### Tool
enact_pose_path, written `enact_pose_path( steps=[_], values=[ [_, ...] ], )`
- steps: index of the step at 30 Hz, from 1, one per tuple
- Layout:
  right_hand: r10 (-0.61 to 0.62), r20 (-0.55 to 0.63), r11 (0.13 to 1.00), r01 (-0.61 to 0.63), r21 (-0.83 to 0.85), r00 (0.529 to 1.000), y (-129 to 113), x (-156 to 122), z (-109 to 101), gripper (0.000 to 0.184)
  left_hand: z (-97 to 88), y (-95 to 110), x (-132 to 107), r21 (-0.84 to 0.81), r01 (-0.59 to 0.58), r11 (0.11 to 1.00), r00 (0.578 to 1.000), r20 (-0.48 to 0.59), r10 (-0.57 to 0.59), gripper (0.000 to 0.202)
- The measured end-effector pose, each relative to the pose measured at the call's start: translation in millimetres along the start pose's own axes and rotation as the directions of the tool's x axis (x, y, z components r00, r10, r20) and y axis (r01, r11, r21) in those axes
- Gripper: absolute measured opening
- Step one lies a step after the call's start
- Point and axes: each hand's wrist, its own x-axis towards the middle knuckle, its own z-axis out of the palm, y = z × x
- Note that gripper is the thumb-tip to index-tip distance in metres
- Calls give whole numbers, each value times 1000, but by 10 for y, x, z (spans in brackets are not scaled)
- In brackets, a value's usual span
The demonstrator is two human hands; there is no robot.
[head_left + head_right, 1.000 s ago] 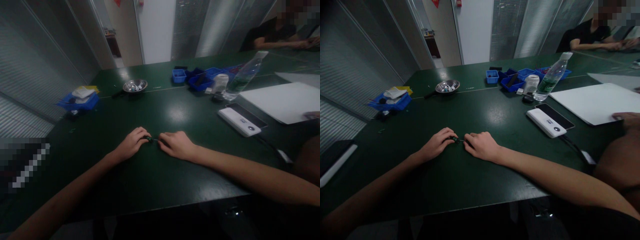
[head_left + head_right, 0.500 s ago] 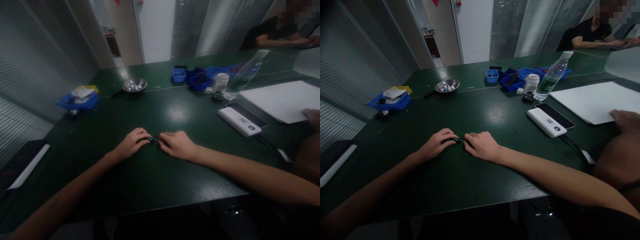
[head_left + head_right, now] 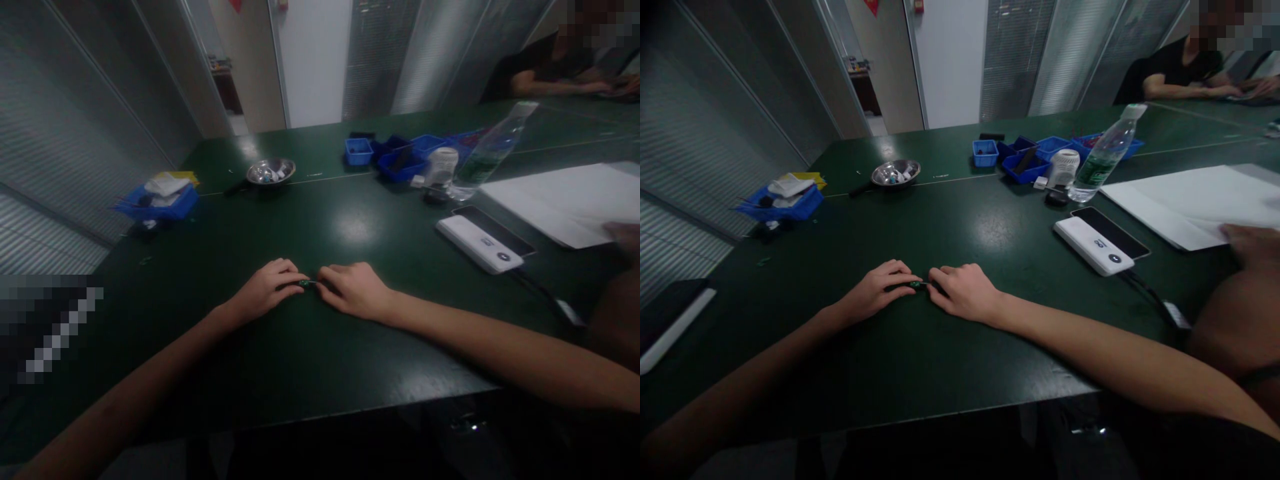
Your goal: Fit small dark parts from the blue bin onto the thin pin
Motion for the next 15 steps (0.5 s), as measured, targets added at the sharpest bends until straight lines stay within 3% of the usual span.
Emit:
enact_pose_path(
  steps=[8,15],
  values=[
    [-10,0,1000,10,-4,1000,6,-4,0,33,17,6,6,-53,81,995,996,-41,-84,24],
    [-27,-17,1000,27,-9,999,15,-6,10,33,32,-7,-3,-5,92,996,992,-81,-92,22]
  ],
)
